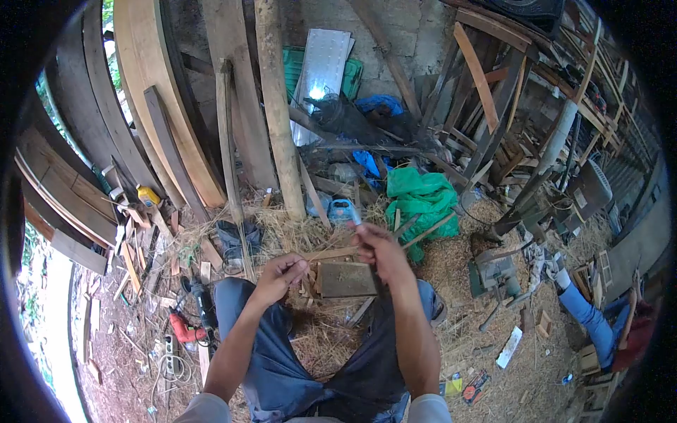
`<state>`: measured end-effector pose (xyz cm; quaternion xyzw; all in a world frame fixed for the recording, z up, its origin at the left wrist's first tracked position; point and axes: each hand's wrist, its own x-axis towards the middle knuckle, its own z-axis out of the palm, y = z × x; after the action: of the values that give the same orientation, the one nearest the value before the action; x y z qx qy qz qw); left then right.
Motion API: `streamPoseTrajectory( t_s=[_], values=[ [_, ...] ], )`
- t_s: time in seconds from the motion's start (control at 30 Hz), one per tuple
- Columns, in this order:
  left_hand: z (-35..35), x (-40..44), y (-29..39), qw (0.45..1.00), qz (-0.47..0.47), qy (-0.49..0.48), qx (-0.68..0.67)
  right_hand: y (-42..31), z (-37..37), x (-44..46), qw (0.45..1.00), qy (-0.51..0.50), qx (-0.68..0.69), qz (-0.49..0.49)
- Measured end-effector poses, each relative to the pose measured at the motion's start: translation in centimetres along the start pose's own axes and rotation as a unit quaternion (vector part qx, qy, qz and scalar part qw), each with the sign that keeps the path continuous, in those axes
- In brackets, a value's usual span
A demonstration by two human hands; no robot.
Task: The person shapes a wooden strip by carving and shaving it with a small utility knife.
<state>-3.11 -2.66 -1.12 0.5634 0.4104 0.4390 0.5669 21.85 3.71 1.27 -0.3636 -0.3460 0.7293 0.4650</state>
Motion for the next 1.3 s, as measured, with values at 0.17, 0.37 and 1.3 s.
streamPoseTrajectory(
  t_s=[0.17, 0.37, 1.3],
  values=[
    [0.6, 0.9, 0.3, 0.999, 0.002, 0.036, -0.01, 1.9, 3.3, -0.2, 0.983, -0.114, -0.136, 0.04],
    [0.4, 1.0, -0.1, 1.0, -0.004, 0.028, -0.001, 2.2, 3.7, -0.2, 0.996, -0.043, -0.084, 0.011],
    [2.0, 0.8, 1.6, 0.852, 0.254, 0.111, 0.445, 2.5, 4.4, 0.0, 0.975, -0.035, -0.221, 0.004]
  ],
)
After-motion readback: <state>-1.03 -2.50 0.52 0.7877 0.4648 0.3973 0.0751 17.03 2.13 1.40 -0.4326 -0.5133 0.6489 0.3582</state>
